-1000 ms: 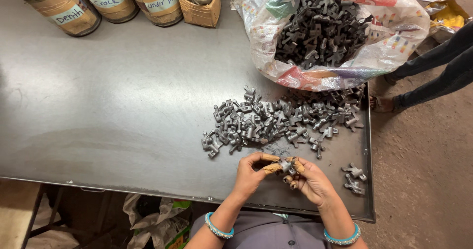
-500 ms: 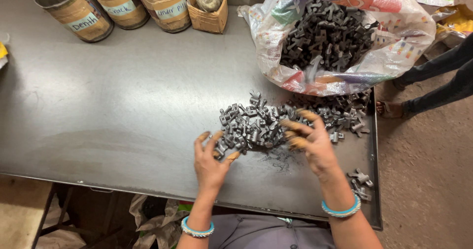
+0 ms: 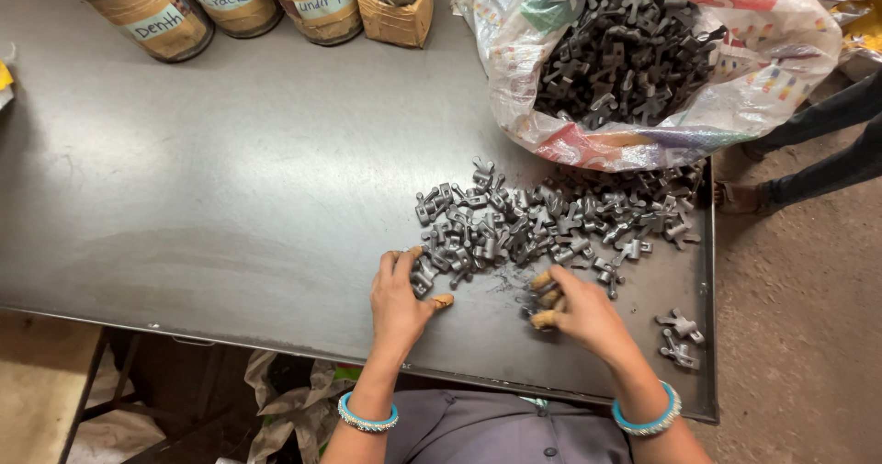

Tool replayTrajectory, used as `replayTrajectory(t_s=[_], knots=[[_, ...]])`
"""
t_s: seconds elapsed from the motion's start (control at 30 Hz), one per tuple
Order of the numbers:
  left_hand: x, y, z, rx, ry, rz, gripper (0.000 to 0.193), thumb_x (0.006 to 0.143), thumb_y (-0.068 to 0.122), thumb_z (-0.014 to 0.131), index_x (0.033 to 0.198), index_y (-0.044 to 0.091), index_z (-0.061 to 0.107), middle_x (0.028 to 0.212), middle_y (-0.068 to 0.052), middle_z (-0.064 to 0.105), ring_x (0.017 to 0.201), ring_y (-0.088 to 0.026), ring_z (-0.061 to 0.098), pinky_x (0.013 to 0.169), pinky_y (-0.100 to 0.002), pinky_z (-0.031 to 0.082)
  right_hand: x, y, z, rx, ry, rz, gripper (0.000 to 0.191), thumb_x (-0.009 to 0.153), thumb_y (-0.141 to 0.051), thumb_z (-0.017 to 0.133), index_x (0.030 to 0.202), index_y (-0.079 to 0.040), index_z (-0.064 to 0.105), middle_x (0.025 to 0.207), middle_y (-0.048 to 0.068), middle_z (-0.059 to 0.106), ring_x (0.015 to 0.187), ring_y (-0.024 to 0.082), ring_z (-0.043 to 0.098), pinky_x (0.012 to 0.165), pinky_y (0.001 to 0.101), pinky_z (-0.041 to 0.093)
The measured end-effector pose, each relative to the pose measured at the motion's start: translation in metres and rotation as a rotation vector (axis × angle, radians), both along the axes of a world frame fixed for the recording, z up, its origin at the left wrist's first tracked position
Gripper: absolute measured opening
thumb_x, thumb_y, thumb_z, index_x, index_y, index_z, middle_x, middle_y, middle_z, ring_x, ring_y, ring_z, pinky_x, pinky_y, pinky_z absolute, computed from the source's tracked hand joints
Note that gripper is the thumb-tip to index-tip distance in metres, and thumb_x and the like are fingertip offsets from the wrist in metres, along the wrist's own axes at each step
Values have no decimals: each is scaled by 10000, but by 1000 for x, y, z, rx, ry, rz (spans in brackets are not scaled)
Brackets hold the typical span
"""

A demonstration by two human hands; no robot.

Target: The person picks small metal castings one at a time from a pile on a metal table, turns each piece over in both hands to check it, and tosses accepted pieces into a large woven sack beside labeled tins, continuing the sorting cycle throughout the clip.

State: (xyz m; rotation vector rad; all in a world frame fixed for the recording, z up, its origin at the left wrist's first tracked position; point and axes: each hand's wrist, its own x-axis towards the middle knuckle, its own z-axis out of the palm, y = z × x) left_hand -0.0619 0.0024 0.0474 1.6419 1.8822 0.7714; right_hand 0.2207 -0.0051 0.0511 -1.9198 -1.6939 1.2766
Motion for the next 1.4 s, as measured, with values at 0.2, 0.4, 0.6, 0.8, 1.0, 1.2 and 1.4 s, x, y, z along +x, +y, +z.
replayTrajectory(t_s=[0.2,0.4,0.6,0.8,1.0,1.2,1.4], knots=[[17,-11,-6,-33,-97,-47,703,542,224,969,1147,93,637,1118,-82,584,887,-337,659,739,-462,538,9,-21,5,434,-214,-32,633,533,-259,950,1090,-104,690,947,58,722,737,220,653,688,343,546],[34,-24,-12,-77,-153,-45,686,568,231,972,1132,77,613,1088,-87,569,691,-308,673,650,-445,542,-9,-43,-4,589,-210,-127,508,616,-193,934,1040,-60,686,961,65,709,831,228,671,739,345,557],[43,-32,-18,-81,-237,-75,628,594,176,951,1101,63,598,1061,-86,566,642,-262,683,600,-412,555,18,-40,-17,147,841,-474,426,792,-108,848,1135,-13,613,1002,95,707,860,164,698,750,305,599],[58,-44,-23,-86,-239,-86,596,580,178,971,1023,60,591,1020,-111,551,715,-336,655,643,-469,521,30,-40,-14,-292,1295,-693,379,886,-206,729,1190,2,638,984,104,721,760,173,680,659,296,574],[81,-62,-31,-89,-287,-77,491,623,65,847,1008,57,542,1027,-145,536,804,-407,618,663,-512,491,29,-40,-15,-275,1146,-691,297,871,-178,706,1115,-21,641,902,84,723,694,154,669,590,276,542],[84,-62,-28,-88,-284,-185,509,633,193,948,972,67,590,990,-129,560,791,-400,649,662,-508,516,45,-18,4,-276,670,-104,236,841,-26,768,1038,-11,638,768,120,721,596,137,632,505,259,487],[82,-61,-19,-243,-356,-183,486,664,225,933,975,83,588,1018,-87,569,761,-314,727,675,-450,550,43,16,24,244,883,-491,548,684,-73,870,1137,-103,564,989,112,724,765,119,708,678,250,588]])
